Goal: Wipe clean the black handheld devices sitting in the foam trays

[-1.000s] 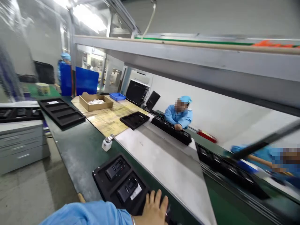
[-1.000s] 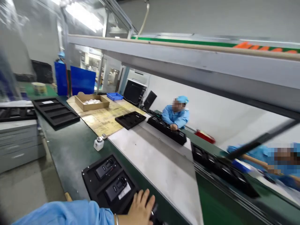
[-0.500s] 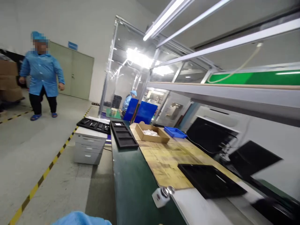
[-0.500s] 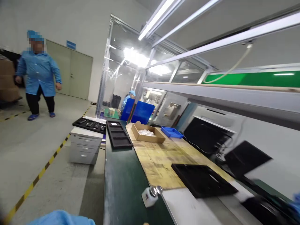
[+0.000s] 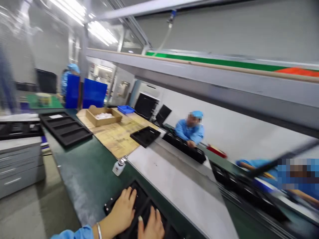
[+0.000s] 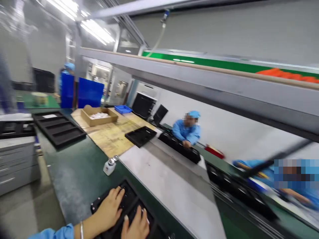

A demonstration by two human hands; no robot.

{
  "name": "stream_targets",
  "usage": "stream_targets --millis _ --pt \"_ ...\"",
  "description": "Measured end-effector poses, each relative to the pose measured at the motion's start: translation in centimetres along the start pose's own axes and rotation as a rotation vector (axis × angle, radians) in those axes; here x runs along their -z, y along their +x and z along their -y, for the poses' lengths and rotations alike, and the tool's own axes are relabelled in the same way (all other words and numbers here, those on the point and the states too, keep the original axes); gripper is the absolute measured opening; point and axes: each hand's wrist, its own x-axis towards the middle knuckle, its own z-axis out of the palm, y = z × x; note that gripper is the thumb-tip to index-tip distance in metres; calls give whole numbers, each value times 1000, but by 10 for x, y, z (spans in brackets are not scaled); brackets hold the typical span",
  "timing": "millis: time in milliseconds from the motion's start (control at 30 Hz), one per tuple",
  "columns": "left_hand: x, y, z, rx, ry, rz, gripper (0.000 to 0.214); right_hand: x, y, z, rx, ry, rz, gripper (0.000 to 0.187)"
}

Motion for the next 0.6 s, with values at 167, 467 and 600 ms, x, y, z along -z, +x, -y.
stream_targets --millis 167,467,600 --pt "0 8 12 -100 68 -98 70 5 -2 11 -114 -117 196 57" --pt "5 13 11 -107 -87 -106 75 37 6 28 -239 -164 361 75" --pt "22 18 11 -4 -427 -116 81 36 7 18 -330 61 269 79"
